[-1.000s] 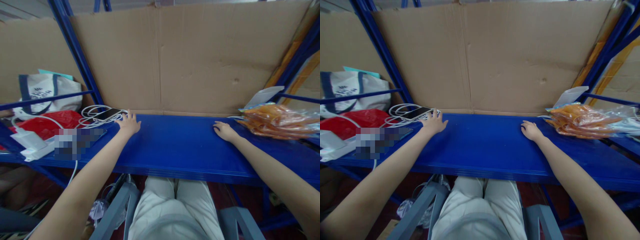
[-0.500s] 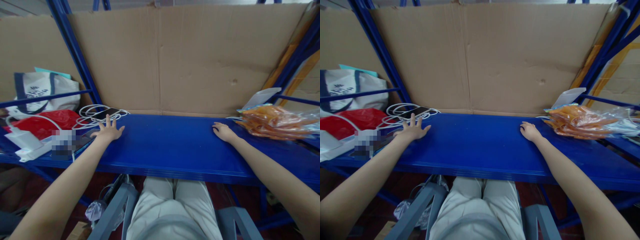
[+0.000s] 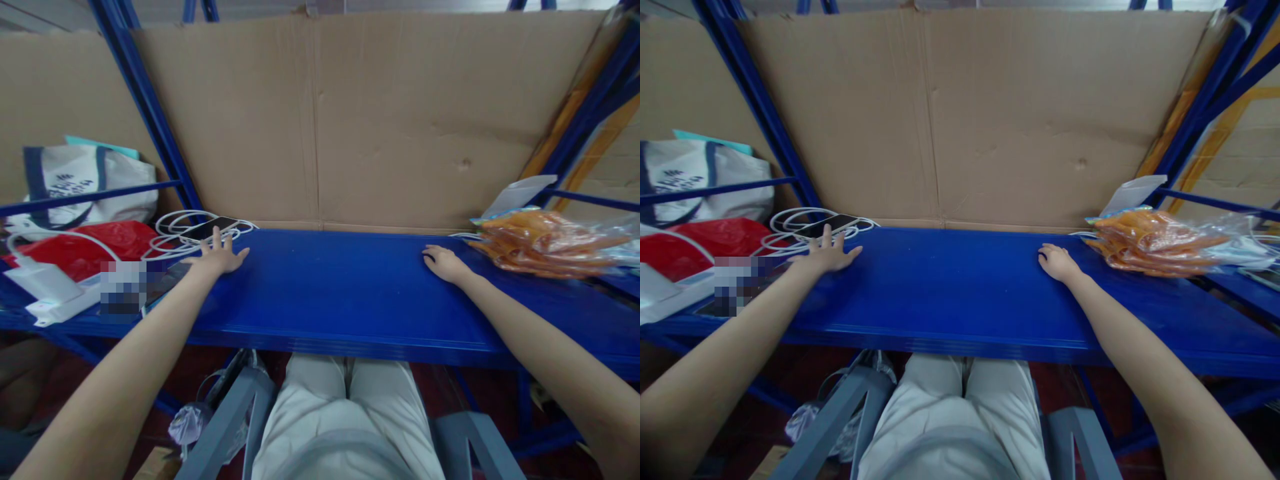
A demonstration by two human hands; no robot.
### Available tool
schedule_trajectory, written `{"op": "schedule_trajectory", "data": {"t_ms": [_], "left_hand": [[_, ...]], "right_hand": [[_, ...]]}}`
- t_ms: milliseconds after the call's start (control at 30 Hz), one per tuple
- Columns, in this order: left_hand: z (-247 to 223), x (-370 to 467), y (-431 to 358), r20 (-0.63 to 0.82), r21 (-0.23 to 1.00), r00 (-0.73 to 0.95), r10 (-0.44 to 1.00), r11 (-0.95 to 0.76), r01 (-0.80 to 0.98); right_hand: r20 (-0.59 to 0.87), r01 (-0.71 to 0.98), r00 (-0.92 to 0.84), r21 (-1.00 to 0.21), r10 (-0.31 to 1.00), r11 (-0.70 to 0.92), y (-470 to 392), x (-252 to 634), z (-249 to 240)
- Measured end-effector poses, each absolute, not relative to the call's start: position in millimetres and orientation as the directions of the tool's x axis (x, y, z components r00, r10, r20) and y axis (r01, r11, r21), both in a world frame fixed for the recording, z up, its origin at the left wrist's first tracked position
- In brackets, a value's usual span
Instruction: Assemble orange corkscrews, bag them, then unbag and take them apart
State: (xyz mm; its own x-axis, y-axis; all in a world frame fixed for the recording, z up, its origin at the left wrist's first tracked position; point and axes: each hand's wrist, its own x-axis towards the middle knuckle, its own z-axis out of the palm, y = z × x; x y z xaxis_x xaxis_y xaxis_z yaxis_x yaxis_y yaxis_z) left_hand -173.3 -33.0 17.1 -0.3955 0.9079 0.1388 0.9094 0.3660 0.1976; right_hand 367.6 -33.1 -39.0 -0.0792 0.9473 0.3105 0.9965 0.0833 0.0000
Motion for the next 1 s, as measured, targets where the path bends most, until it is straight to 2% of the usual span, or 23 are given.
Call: {"op": "schedule_trajectory", "data": {"t_ms": [100, 200, 333, 467, 533, 667, 767, 867, 1000], "left_hand": [[29, -146, -26, 0.237, 0.125, -0.254, 0.938, 0.23, 0.965], [46, -106, -18, 0.272, 0.086, -0.124, 0.954, 0.104, 0.991], [56, -56, -11, 0.307, 0.15, -0.026, 0.951, -0.021, 0.988], [35, -39, -7, 0.482, 0.189, 0.001, 0.876, -0.105, 0.976], [20, -42, -3, 0.433, 0.172, 0.086, 0.897, -0.176, 0.969], [5, -52, 11, 0.275, 0.24, 0.2, 0.94, -0.268, 0.933], [2, -54, 19, 0.237, 0.254, 0.207, 0.949, -0.266, 0.93], [0, -52, 22, 0.254, 0.247, 0.218, 0.942, -0.281, 0.927], [-2, -48, 21, 0.249, 0.253, 0.264, 0.932, -0.326, 0.911]], "right_hand": [[0.295, 0.997, -0.071, -0.001, 0.953, 0.075, -34, 367, -39], [0.294, 0.998, -0.066, -0.005, 0.953, 0.07, -33, 368, -39], [0.307, 0.997, -0.065, -0.013, 0.949, 0.072, -30, 371, -42], [0.34, 0.994, -0.088, -0.029, 0.936, 0.104, -29, 374, -43], [0.345, 0.991, -0.106, -0.036, 0.932, 0.127, -31, 374, -42], [0.373, 0.984, -0.126, -0.073, 0.919, 0.164, -38, 370, -33], [0.464, 0.977, -0.073, -0.144, 0.883, 0.157, -48, 366, -20], [0.54, 0.966, 0.09, -0.253, 0.837, 0.059, -64, 365, -2], [0.559, 0.879, 0.325, -0.475, 0.763, -0.027, -88, 369, 23]]}}
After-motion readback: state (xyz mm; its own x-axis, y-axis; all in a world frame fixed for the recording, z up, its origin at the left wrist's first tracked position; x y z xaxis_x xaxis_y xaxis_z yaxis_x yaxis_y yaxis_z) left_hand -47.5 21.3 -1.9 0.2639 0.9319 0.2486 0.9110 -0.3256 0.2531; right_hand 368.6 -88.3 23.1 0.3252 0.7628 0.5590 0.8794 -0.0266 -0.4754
